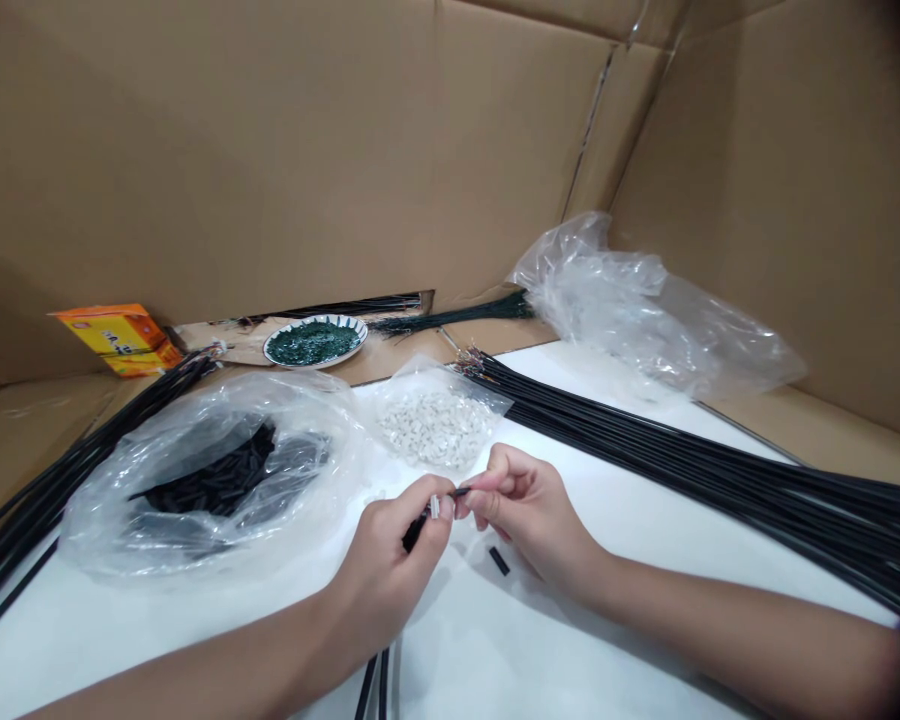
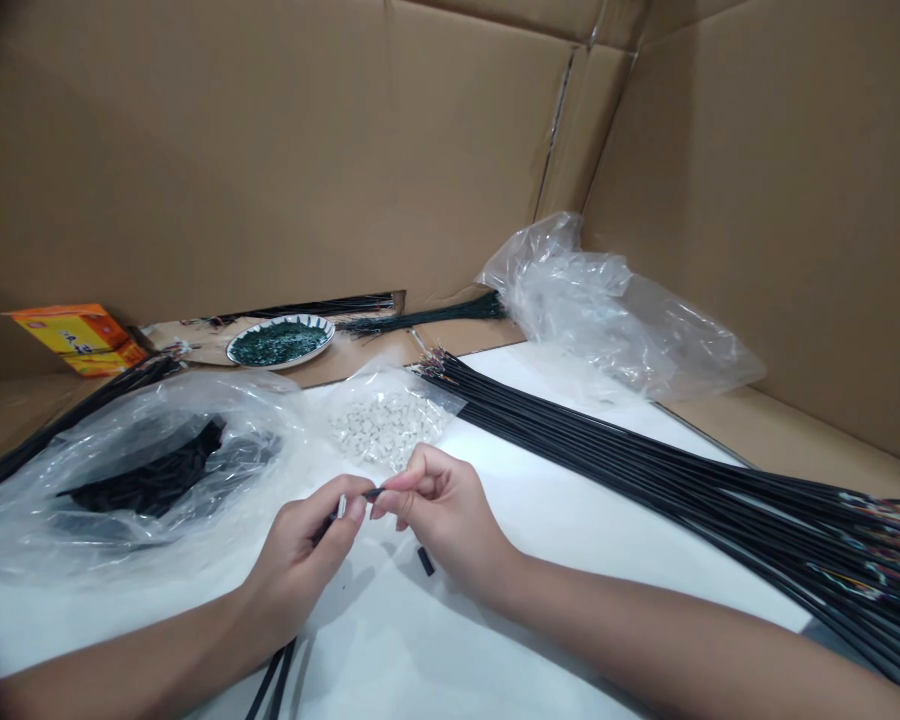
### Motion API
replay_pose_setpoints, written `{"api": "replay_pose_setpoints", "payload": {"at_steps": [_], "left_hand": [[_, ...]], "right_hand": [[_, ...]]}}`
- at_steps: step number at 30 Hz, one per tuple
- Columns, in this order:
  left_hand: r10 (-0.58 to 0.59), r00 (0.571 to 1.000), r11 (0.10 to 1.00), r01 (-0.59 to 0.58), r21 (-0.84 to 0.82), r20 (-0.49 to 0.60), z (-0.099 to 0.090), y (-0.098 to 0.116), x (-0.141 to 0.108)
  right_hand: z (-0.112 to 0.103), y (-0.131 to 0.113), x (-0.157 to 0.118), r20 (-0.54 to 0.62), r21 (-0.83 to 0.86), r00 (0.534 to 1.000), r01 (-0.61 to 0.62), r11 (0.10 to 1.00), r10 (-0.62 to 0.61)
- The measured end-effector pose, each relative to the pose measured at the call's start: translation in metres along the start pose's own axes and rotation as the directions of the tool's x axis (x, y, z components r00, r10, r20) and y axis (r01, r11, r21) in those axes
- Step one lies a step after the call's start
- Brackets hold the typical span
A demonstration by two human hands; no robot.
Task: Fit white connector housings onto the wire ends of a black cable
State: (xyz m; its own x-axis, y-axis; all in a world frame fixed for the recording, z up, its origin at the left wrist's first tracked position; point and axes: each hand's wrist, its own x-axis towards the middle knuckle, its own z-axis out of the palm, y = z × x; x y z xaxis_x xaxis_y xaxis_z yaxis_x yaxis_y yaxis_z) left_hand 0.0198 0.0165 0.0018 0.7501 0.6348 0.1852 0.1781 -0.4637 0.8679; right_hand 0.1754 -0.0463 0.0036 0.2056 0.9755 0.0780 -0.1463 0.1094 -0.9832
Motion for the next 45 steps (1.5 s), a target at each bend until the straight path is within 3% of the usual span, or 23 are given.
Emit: {"api": "replay_pose_setpoints", "payload": {"at_steps": [24,34,45], "left_hand": [[-0.231,0.972,0.939,0.211,-0.27,-0.046,0.0013,-0.0002,0.0026],[-0.123,0.992,0.992,0.123,0.003,0.006,0.0023,-0.0064,0.0049],[-0.117,0.99,0.989,0.109,0.095,0.079,0.0001,-0.0051,0.0048]], "right_hand": [[0.0012,-0.0024,-0.0001,0.012,0.045,1.0,-0.021,0.999,0.021],[0.0031,-0.0034,0.0007,-0.033,0.039,0.996,-0.083,0.996,0.084],[0.0015,-0.0018,0.0031,-0.009,0.084,0.995,-0.096,0.992,0.097]]}}
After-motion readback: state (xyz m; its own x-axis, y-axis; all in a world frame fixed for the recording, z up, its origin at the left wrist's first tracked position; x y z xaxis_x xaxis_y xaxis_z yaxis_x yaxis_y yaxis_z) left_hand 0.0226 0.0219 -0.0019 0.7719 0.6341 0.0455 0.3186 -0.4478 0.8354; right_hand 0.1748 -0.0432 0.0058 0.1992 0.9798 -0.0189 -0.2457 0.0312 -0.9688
